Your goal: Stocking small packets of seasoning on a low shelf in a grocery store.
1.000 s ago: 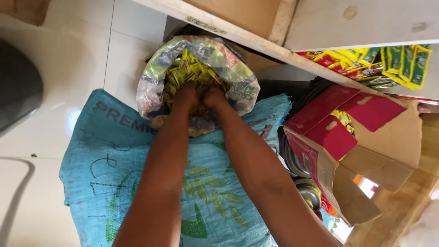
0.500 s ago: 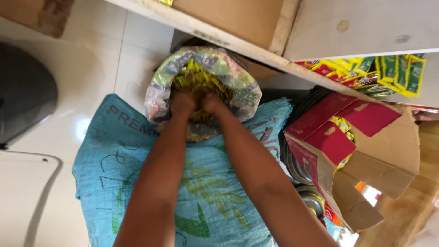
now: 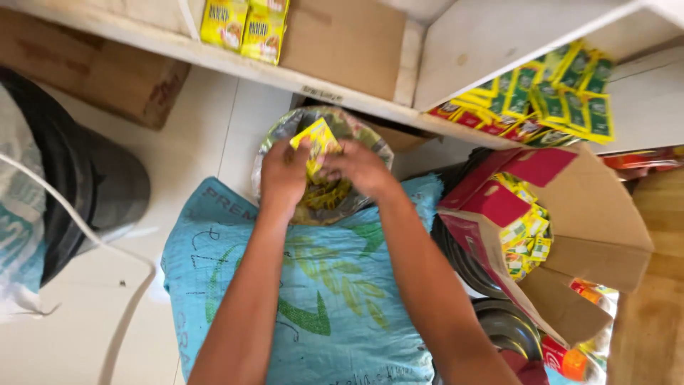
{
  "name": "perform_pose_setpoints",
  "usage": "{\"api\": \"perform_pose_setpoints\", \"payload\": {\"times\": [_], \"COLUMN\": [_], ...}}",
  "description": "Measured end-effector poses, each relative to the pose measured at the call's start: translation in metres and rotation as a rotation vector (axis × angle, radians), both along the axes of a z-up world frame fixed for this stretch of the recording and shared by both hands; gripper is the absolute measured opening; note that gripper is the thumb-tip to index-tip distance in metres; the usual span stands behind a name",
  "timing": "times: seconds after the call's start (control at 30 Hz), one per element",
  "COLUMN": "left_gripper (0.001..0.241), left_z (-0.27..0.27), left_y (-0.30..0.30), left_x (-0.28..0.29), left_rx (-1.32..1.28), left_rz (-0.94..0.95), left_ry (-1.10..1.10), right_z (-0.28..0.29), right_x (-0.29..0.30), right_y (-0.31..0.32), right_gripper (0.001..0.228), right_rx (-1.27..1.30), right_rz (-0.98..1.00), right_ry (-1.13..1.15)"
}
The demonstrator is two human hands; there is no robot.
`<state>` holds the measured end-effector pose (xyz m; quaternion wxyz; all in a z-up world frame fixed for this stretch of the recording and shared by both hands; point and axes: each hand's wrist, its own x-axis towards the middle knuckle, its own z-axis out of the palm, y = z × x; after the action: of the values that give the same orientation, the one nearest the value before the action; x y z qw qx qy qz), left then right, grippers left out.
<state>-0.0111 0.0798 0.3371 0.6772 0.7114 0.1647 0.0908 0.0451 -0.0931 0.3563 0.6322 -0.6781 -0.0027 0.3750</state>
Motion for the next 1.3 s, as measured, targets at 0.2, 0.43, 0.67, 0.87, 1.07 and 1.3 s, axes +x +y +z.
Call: {"api": "perform_pose_setpoints", "payload": {"times": [0.2,0.43,0.67,0.87,1.07,1.3], "left_gripper": [0.029,0.033,0.031,0.030,0.029,0.033], "left_z": [0.027,0.026,0.028,0.024,0.018,0.026], "left_y": [0.003,0.015,0.011,0.004,-0.004,-0.008], "left_x": [-0.065,-0.072,-0.073,-0.070,-0.069,-0.069], "left_rx": [-0.225,0.280,0.170,0.114,0.122,0.145], "left_rz": [-0.033,-0.181,-0.139,-0.137,-0.110,-0.068], "left_ry": [-0.021,0.009,-0.069,-0.054,-0.047,-0.024], "right_z": [0.002,-0.031,-0.020,-0.021,-0.024,-0.041], "right_x": [-0.080,-0.084,-0.085,-0.082,-0.082,-0.078], "right_y": [0.012,0.005,0.013,0.016,0.020,0.025], "right_gripper": [0.024,0.024,0.026,0.024,0.025,0.025], "right_rx": [0.017,-0.103,0.293,0.411,0.322,0.294], "right_rz": [-0.057,0.041,-0.226,-0.327,-0.363,-0.437], "right_ry": [-0.087,-0.137,0.023,-0.069,-0.170,-0.253]}}
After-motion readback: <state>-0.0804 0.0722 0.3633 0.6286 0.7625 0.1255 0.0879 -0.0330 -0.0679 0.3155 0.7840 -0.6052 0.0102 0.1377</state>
